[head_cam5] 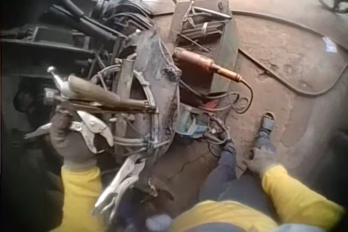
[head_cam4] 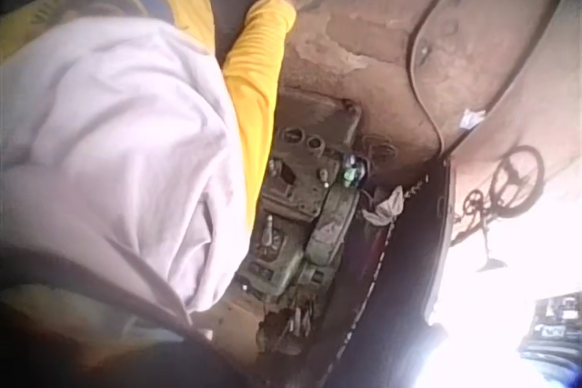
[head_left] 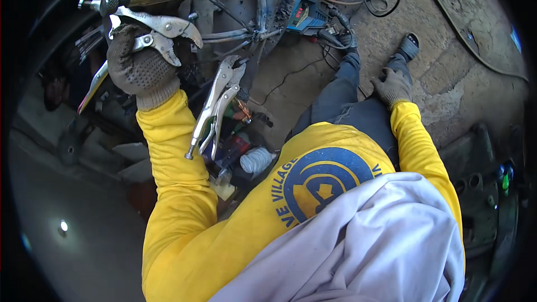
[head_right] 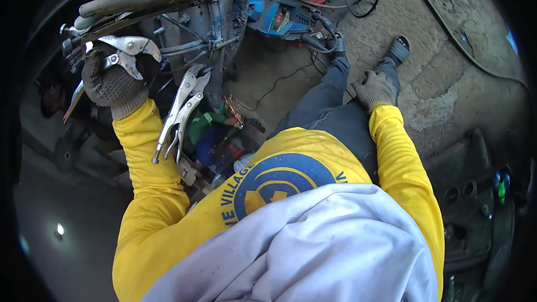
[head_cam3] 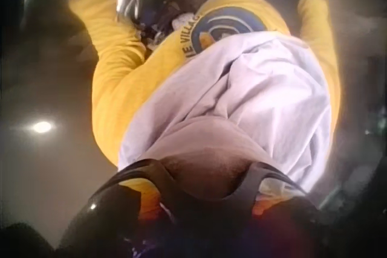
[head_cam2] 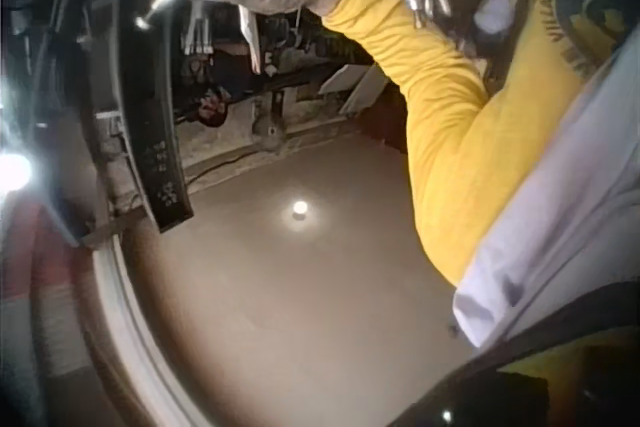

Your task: The person welds a metal frame using a welding torch and locking pliers. They secure metal components with the pliers, apply the torch to create joints, and reposition the frame to access different sections.

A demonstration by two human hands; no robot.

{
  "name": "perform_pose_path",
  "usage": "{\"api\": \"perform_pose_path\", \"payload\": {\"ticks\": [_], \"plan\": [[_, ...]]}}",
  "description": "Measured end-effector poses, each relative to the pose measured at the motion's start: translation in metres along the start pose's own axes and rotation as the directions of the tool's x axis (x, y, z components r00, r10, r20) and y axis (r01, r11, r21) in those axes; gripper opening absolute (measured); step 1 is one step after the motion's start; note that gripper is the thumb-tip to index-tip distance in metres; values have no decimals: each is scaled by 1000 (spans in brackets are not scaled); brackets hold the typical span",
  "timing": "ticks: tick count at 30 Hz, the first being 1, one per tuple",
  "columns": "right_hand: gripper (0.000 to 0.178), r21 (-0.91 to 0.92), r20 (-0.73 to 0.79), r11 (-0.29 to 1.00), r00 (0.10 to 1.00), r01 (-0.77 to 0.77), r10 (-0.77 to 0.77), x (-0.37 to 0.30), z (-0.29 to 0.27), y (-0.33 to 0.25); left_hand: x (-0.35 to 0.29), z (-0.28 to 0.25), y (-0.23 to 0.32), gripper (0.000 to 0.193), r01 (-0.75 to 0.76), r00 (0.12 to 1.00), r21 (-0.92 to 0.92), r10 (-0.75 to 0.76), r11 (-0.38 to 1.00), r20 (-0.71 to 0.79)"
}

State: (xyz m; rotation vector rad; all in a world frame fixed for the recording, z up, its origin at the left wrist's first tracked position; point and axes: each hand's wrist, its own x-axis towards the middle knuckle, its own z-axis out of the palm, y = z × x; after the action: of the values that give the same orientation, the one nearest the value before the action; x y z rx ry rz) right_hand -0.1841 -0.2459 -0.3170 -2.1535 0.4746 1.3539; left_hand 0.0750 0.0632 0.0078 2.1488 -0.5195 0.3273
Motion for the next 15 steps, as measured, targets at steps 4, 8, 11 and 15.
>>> {"api": "perform_pose_path", "payload": {"ticks": [4, 8, 11, 15], "plan": [[68, -32, -11, 999, 1000, 28, -29, 2, -18, 10, 1, 7, 12, 16, -141, 990, 266, 133, 954, 51], [69, -68, -34, 997, 998, 44, -47, 11, -23, 20, -2, 18, 19, 17, 21, 993, 117, -8, 993, -117], [70, -53, -26, 998, 999, 46, -48, 14, -28, 22, 3, 25, 27, 30, 241, 917, -367, -335, 898, -218], [69, -58, -32, 997, 998, 52, -54, 15, -35, 24, -3, 16, 16, 38, -209, 975, 249, 220, 946, -16]]}}
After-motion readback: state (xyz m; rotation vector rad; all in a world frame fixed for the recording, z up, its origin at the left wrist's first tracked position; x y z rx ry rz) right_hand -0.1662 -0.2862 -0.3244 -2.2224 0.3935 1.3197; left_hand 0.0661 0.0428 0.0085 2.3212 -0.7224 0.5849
